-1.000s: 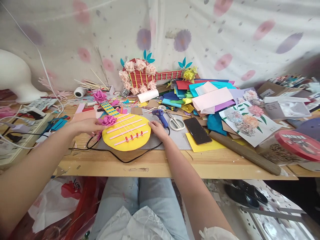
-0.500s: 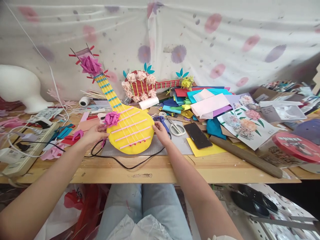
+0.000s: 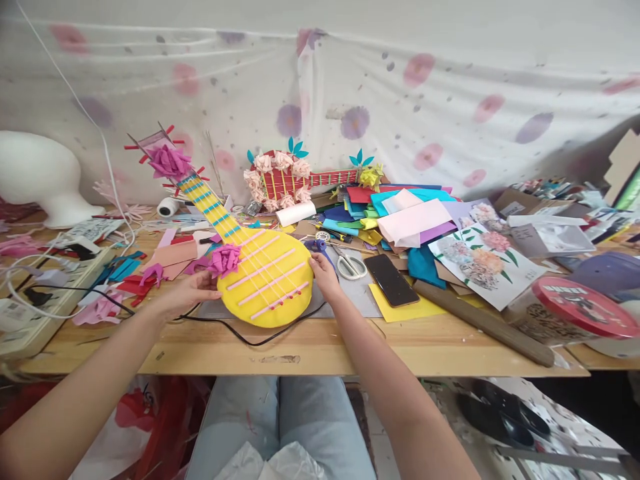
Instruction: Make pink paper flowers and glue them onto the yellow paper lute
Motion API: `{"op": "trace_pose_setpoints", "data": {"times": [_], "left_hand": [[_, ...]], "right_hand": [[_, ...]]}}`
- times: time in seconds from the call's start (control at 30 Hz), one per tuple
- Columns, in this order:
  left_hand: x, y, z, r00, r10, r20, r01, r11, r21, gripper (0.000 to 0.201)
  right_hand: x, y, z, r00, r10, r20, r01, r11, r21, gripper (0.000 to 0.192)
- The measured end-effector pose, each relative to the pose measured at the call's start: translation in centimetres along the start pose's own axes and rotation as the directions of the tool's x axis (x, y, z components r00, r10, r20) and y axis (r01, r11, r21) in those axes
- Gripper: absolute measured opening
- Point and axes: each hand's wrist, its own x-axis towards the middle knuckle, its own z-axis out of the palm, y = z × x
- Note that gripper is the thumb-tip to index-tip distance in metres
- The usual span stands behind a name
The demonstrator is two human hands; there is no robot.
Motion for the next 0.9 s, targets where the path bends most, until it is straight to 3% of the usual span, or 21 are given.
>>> {"op": "trace_pose_setpoints", "data": {"times": [0.13,0.27,0.57,0.8,0.9], "left_hand": [[-0.7,0.8,-0.2,1.000,0.013,-0.024,-0.017,0.989,-0.145,0.053],[-0.7,2.2,-0.6,0.998,0.005,-0.070,-0.025,0.958,-0.284,0.037],[-0.8,4.3,-1.7,0.991,-0.050,-0.125,0.006,0.946,-0.324,0.031],[-1.0,6.1,-2.0,0.975,0.079,-0.208,-0.161,0.895,-0.416,0.034],[-1.0,6.0,-2.0,0.970,0.070,-0.233,-0.164,0.897,-0.411,0.030]], "right_hand": [[0.1,0.5,0.0,1.000,-0.001,-0.021,0.002,1.000,0.010,0.036],[0.2,0.5,0.1,1.000,-0.014,0.001,0.014,0.999,0.044,0.036],[0.3,-0.2,0.2,0.999,-0.010,0.035,0.009,1.000,0.028,0.032],[0.3,-0.1,0.3,0.999,-0.032,0.019,0.031,0.996,0.078,0.030],[0.2,-0.2,0.3,1.000,-0.031,0.006,0.030,0.997,0.077,0.031]]}}
